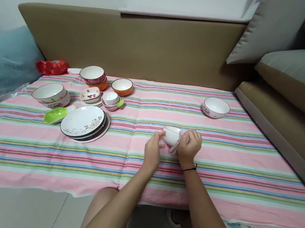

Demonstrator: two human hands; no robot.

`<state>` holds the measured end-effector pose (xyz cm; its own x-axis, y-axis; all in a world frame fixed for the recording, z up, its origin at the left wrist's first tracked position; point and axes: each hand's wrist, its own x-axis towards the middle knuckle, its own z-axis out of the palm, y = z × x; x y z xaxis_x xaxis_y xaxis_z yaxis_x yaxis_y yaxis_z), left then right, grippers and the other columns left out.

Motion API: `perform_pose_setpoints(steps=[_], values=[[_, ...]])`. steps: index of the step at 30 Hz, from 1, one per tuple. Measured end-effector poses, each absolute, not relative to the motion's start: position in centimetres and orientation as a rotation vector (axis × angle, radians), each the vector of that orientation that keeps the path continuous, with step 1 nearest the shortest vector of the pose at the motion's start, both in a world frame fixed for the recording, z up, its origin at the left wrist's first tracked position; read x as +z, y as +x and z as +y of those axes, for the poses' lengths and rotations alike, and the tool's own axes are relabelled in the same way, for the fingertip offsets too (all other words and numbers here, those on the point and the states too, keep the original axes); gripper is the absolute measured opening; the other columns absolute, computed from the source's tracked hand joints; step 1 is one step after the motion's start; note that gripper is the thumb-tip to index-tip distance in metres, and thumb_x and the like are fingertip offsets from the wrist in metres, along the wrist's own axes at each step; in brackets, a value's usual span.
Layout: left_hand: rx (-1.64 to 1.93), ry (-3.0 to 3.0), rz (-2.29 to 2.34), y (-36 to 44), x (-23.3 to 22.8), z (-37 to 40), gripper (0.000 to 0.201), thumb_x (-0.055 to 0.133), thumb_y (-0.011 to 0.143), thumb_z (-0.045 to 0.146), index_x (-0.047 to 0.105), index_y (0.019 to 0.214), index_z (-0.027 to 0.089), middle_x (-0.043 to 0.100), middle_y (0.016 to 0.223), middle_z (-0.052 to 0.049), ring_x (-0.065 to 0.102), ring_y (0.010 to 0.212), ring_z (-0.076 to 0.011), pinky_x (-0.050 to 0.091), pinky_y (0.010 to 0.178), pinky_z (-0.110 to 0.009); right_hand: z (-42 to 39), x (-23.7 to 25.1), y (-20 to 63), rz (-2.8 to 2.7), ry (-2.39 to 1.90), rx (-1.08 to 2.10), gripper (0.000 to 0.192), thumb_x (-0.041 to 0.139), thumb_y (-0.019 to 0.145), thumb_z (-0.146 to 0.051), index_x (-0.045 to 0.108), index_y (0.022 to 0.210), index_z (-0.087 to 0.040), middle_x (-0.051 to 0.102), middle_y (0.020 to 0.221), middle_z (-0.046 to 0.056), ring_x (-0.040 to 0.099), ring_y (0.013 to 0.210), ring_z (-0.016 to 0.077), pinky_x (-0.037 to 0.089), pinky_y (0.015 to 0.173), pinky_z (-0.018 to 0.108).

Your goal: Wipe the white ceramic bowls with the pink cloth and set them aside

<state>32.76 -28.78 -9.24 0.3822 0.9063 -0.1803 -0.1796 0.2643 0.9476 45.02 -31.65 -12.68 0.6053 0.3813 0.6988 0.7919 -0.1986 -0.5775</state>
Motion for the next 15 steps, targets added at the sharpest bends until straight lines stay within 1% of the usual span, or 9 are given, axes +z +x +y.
perform_pose_setpoints(steps=[2,4,6,8,9,10,12,13,15], values=[[0.820,0.981,0.950,32.5,-9.1,-27.5,0.042,0.039,0.090,0.047,0.059,0.110,0.015,0.058,0.126,-0.015,0.056,0.114,-0.0261,0.054,0.081,-0.038,-31.9,-12.2,45.5,-0.792,-1.741,-0.345,0.039,0.036,0.090,-0.028,0.025,0.053,-0.023,0.031,0.052,-0.004,0.033,0.057,0.0139,0.029,0.060,0.029],[0.643,0.886,1.003,32.2,-9.1,-26.4,0.047,0.043,0.086,0.054,0.056,0.110,0.015,0.058,0.124,-0.017,0.060,0.107,-0.0281,0.056,0.074,-0.040,-32.2,-11.6,45.6,-0.690,-1.683,-0.228,0.045,0.039,0.091,-0.031,0.022,0.051,-0.023,0.024,0.048,-0.005,0.029,0.052,0.0121,0.027,0.056,0.028],[0.402,0.781,0.930,32.0,-9.0,-25.8,0.059,0.041,0.083,0.065,0.055,0.108,0.013,0.063,0.111,-0.017,0.065,0.094,-0.0285,0.057,0.070,-0.042,-32.4,-10.9,45.3,-0.733,-1.651,-0.203,0.047,0.041,0.091,-0.032,0.022,0.049,-0.023,0.023,0.047,-0.006,0.028,0.051,0.0112,0.027,0.055,0.028],[0.243,0.714,0.800,32.0,-8.8,-25.6,0.065,0.037,0.081,0.069,0.056,0.106,0.012,0.067,0.094,-0.015,0.068,0.081,-0.0261,0.057,0.069,-0.041,-32.7,-10.1,44.9,-0.936,-1.633,-0.245,0.046,0.044,0.090,-0.029,0.026,0.048,-0.021,0.027,0.048,-0.005,0.030,0.052,0.0110,0.028,0.058,0.029],[0.225,0.713,0.762,32.1,-8.8,-25.6,0.061,0.039,0.082,0.066,0.057,0.106,0.012,0.067,0.089,-0.013,0.067,0.077,-0.0244,0.057,0.068,-0.040,-32.9,-9.8,44.6,-1.061,-1.622,-0.266,0.046,0.045,0.089,-0.027,0.027,0.047,-0.021,0.028,0.048,-0.005,0.030,0.053,0.0110,0.028,0.060,0.029],[0.239,0.732,0.757,32.2,-8.8,-25.7,0.053,0.042,0.083,0.058,0.057,0.106,0.013,0.067,0.085,-0.011,0.067,0.074,-0.0227,0.057,0.068,-0.038,-33.1,-9.4,44.2,-1.170,-1.607,-0.272,0.045,0.046,0.087,-0.026,0.028,0.046,-0.020,0.029,0.048,-0.005,0.030,0.053,0.0111,0.028,0.061,0.029],[0.304,0.827,0.791,32.4,-9.1,-25.9,0.037,0.046,0.083,0.039,0.056,0.108,0.013,0.067,0.084,-0.009,0.065,0.072,-0.0207,0.056,0.067,-0.035,-33.3,-8.8,43.7,-1.252,-1.563,-0.205,0.046,0.048,0.087,-0.028,0.031,0.045,-0.020,0.029,0.047,-0.005,0.031,0.052,0.0110,0.030,0.062,0.030],[0.349,0.912,0.833,32.4,-9.4,-25.9,0.033,0.046,0.081,0.031,0.056,0.107,0.013,0.067,0.086,-0.009,0.065,0.073,-0.0205,0.055,0.067,-0.034,-33.4,-8.6,43.5,-1.189,-1.532,-0.129,0.046,0.047,0.087,-0.030,0.033,0.044,-0.020,0.030,0.046,-0.005,0.032,0.051,0.0109,0.031,0.062,0.029],[0.445,1.169,0.962,32.4,-10.0,-25.8,0.030,0.043,0.079,0.025,0.058,0.103,0.013,0.067,0.090,-0.010,0.063,0.079,-0.0215,0.053,0.068,-0.034,-33.6,-8.4,43.7,-0.864,-1.436,0.083,0.046,0.045,0.088,-0.039,0.040,0.046,-0.021,0.036,0.045,-0.005,0.035,0.047,0.0106,0.034,0.056,0.028]])
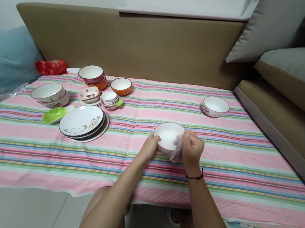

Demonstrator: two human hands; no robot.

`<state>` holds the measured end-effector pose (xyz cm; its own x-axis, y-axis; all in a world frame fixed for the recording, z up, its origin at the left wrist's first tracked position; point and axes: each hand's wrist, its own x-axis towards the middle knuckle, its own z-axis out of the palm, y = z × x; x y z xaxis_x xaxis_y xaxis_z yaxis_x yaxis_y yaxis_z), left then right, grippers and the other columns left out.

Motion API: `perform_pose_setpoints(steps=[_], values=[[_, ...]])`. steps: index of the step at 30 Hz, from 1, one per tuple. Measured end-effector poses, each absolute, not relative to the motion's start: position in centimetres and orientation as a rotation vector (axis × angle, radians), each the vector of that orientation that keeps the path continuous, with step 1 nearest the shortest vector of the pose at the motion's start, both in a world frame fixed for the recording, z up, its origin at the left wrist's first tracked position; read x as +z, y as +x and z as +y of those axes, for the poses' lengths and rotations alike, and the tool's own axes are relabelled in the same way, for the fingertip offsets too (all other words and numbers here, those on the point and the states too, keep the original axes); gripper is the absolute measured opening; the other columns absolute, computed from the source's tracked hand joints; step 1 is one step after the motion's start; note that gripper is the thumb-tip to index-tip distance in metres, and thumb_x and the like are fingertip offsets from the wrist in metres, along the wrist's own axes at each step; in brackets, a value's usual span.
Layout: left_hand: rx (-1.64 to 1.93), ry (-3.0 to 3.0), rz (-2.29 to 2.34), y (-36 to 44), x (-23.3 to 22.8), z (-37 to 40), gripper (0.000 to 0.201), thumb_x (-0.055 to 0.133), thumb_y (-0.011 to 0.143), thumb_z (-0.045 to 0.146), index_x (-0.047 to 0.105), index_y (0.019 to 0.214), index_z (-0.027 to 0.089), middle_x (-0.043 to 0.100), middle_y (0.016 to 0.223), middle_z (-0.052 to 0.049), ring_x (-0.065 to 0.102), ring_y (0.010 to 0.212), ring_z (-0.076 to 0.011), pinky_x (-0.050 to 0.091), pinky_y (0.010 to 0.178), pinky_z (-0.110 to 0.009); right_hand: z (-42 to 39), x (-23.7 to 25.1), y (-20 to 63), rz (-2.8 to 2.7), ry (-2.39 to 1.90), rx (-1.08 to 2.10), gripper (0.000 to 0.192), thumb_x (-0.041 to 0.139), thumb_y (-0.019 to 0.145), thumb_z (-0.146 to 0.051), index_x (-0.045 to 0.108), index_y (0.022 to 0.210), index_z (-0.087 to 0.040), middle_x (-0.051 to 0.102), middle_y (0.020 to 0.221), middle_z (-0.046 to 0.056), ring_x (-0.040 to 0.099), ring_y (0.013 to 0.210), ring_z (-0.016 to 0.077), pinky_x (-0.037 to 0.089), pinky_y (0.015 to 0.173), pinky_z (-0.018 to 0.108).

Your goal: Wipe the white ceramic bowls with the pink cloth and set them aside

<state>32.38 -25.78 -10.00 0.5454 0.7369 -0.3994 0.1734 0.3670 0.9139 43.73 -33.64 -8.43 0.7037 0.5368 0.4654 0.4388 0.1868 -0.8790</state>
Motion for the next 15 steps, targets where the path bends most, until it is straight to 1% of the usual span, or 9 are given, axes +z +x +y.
perform_pose_setpoints(steps=[1,3,4,6,8,10,12,13,15], values=[[0.492,1.333,1.023,32.3,-10.3,-25.7,0.030,0.042,0.079,0.024,0.059,0.101,0.013,0.067,0.093,-0.011,0.063,0.082,-0.0224,0.052,0.070,-0.034,-33.7,-8.5,44.1,-0.652,-1.352,0.202,0.045,0.044,0.088,-0.044,0.043,0.049,-0.021,0.039,0.045,-0.005,0.035,0.044,0.0105,0.035,0.053,0.027],[0.551,1.654,1.088,32.1,-10.5,-25.5,0.030,0.039,0.081,0.024,0.060,0.101,0.016,0.068,0.096,-0.010,0.061,0.088,-0.0239,0.050,0.075,-0.035,-34.0,-8.8,45.4,-0.276,-1.108,0.442,0.043,0.042,0.087,-0.047,0.043,0.052,-0.022,0.041,0.046,-0.005,0.036,0.041,0.0100,0.037,0.048,0.027],[0.554,1.786,1.085,32.1,-10.6,-25.4,0.032,0.038,0.082,0.024,0.061,0.103,0.017,0.068,0.098,-0.010,0.061,0.090,-0.0245,0.049,0.078,-0.036,-34.2,-9.1,46.2,-0.161,-0.975,0.559,0.041,0.042,0.087,-0.045,0.042,0.053,-0.023,0.041,0.046,-0.006,0.038,0.041,0.0100,0.040,0.049,0.026],[0.555,1.969,1.037,32.0,-10.4,-25.4,0.037,0.038,0.083,0.024,0.061,0.111,0.020,0.069,0.103,-0.009,0.062,0.095,-0.0254,0.047,0.083,-0.038,-34.6,-9.6,47.5,-0.061,-0.785,0.770,0.034,0.041,0.086,-0.040,0.042,0.055,-0.024,0.045,0.047,-0.005,0.045,0.045,0.0113,0.047,0.058,0.029],[0.582,2.067,0.988,32.0,-10.2,-25.3,0.041,0.039,0.082,0.021,0.061,0.117,0.022,0.069,0.111,-0.007,0.061,0.102,-0.0248,0.046,0.088,-0.037,-34.9,-9.7,48.1,-0.041,-0.723,0.893,0.028,0.038,0.084,-0.041,0.050,0.064,-0.026,0.055,0.055,-0.002,0.056,0.056,0.0159,0.052,0.071,0.035],[0.639,2.099,0.971,32.0,-10.2,-24.9,0.044,0.038,0.082,0.018,0.062,0.119,0.021,0.067,0.117,-0.006,0.060,0.108,-0.0234,0.045,0.093,-0.035,-35.2,-9.3,48.1,-0.021,-0.686,0.980,0.032,0.035,0.081,-0.049,0.057,0.078,-0.026,0.066,0.070,0.003,0.064,0.076,0.0226,0.051,0.082,0.043],[0.695,2.094,1.017,31.9,-10.3,-24.1,0.045,0.038,0.082,0.016,0.062,0.119,0.019,0.066,0.120,-0.006,0.059,0.111,-0.0235,0.044,0.097,-0.036,-35.4,-8.7,47.7,-0.005,-0.627,1.086,0.042,0.035,0.077,-0.055,0.060,0.090,-0.024,0.070,0.083,0.007,0.064,0.094,0.0276,0.049,0.090,0.048],[0.703,2.086,1.062,31.8,-10.3,-23.7,0.044,0.039,0.082,0.017,0.062,0.120,0.017,0.065,0.121,-0.008,0.059,0.112,-0.0245,0.044,0.098,-0.037,-35.4,-8.3,47.6,-0.009,-0.609,1.138,0.043,0.038,0.075,-0.054,0.061,0.092,-0.022,0.070,0.085,0.008,0.063,0.099,0.0290,0.048,0.091,0.049],[0.682,2.062,1.133,31.6,-10.4,-22.9,0.045,0.043,0.083,0.019,0.058,0.126,0.014,0.064,0.123,-0.011,0.058,0.115,-0.0275,0.043,0.100,-0.041,-35.4,-8.0,47.3,-0.042,-0.619,1.205,0.037,0.044,0.072,-0.046,0.062,0.092,-0.019,0.071,0.085,0.008,0.064,0.100,0.0297,0.049,0.092,0.047]])
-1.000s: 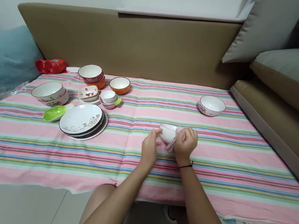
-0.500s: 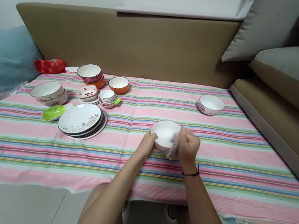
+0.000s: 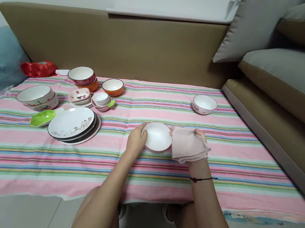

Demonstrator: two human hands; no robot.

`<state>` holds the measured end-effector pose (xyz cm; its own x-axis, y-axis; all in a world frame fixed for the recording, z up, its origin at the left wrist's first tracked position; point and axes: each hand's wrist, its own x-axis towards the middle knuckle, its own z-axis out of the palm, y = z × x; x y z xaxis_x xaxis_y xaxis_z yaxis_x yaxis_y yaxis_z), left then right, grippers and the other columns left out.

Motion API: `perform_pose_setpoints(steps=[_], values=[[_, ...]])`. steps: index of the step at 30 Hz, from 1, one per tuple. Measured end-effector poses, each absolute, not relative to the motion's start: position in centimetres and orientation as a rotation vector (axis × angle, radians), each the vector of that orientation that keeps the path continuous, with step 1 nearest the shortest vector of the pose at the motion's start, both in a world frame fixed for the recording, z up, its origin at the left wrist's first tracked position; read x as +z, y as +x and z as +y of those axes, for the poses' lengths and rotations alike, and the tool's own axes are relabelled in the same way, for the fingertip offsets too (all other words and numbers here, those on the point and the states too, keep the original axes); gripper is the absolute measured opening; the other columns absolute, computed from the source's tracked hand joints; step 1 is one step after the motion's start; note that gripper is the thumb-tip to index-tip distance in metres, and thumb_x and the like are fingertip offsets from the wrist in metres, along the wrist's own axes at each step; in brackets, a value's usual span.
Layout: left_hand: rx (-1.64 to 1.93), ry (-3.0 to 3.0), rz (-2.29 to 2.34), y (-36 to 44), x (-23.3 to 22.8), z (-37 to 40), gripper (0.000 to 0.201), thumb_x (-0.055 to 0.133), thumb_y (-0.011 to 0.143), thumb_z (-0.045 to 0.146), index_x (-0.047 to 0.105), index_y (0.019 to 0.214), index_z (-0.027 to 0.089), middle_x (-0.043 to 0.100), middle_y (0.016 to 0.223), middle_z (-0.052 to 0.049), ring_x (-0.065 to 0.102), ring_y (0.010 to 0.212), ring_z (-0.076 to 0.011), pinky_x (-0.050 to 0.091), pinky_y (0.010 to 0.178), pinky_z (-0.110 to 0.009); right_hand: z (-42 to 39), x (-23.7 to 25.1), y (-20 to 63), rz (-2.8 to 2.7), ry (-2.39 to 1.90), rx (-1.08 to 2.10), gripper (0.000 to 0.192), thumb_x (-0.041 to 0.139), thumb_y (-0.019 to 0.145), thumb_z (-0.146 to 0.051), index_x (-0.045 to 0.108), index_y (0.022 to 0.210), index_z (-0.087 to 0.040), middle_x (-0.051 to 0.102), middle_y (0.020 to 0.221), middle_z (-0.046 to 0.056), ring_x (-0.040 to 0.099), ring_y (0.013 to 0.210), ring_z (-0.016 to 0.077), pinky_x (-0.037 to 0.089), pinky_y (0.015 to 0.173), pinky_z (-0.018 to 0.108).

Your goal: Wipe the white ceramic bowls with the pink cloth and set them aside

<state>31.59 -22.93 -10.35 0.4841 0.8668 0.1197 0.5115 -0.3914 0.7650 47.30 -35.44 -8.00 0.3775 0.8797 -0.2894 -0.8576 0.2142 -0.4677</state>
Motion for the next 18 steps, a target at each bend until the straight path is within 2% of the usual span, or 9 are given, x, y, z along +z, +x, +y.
perform_pose_setpoints(steps=[3,6,8,10,13,15,18], values=[[0.807,2.053,1.110,31.6,-9.8,-23.0,0.052,0.053,0.082,0.027,0.048,0.133,0.013,0.057,0.131,-0.015,0.050,0.123,-0.0302,0.039,0.104,-0.047,-35.3,-8.1,47.0,-0.087,-0.686,1.187,0.029,0.048,0.068,-0.033,0.063,0.088,-0.019,0.072,0.083,0.007,0.064,0.099,0.0282,0.048,0.094,0.045],[1.003,2.018,0.851,32.3,-8.9,-25.0,0.046,0.053,0.085,0.033,0.050,0.128,0.017,0.057,0.129,-0.013,0.049,0.123,-0.0265,0.037,0.105,-0.044,-34.8,-8.2,46.5,-0.179,-0.700,1.087,0.033,0.045,0.071,-0.033,0.064,0.095,-0.020,0.071,0.100,0.006,0.061,0.108,0.0243,0.045,0.099,0.043],[0.866,1.820,0.715,32.8,-8.5,-26.8,0.044,0.050,0.087,0.035,0.048,0.128,0.019,0.063,0.116,-0.011,0.061,0.101,-0.0211,0.048,0.091,-0.036,-34.6,-7.8,45.9,-0.276,-0.698,1.058,0.038,0.043,0.073,-0.034,0.063,0.102,-0.022,0.067,0.115,0.005,0.057,0.115,0.0213,0.042,0.103,0.041],[0.743,1.597,0.664,33.3,-8.4,-28.2,0.053,0.056,0.083,0.037,0.042,0.132,0.024,0.061,0.119,-0.010,0.063,0.076,-0.0144,0.052,0.070,-0.028,-34.6,-7.1,45.3,-0.373,-0.756,1.010,0.040,0.043,0.073,-0.033,0.063,0.105,-0.021,0.064,0.122,0.004,0.054,0.119,0.0199,0.041,0.104,0.038],[0.765,1.370,0.644,33.4,-8.5,-28.7,0.058,0.063,0.076,0.032,0.041,0.130,0.025,0.062,0.110,-0.006,0.057,0.061,-0.0079,0.047,0.058,-0.021,-35.0,-6.2,44.3,-0.463,-0.934,0.904,0.036,0.053,0.074,-0.033,0.064,0.106,-0.019,0.065,0.121,0.005,0.055,0.119,0.0209,0.044,0.100,0.035],[0.824,1.326,0.661,33.2,-8.3,-28.2,0.057,0.064,0.075,0.029,0.042,0.127,0.024,0.062,0.103,-0.005,0.056,0.060,-0.0069,0.046,0.058,-0.020,-35.2,-6.0,43.7,-0.480,-1.017,0.970,0.038,0.063,0.073,-0.034,0.064,0.108,-0.018,0.068,0.115,0.007,0.059,0.111,0.0231,0.049,0.092,0.035],[0.881,1.440,0.694,32.3,-7.9,-26.9,0.052,0.064,0.076,0.031,0.045,0.123,0.023,0.062,0.104,-0.005,0.059,0.067,-0.0095,0.047,0.063,-0.022,-35.3,-6.6,43.5,-0.465,-1.043,1.155,0.038,0.069,0.071,-0.034,0.065,0.105,-0.016,0.072,0.102,0.008,0.067,0.094,0.0234,0.054,0.080,0.034]])
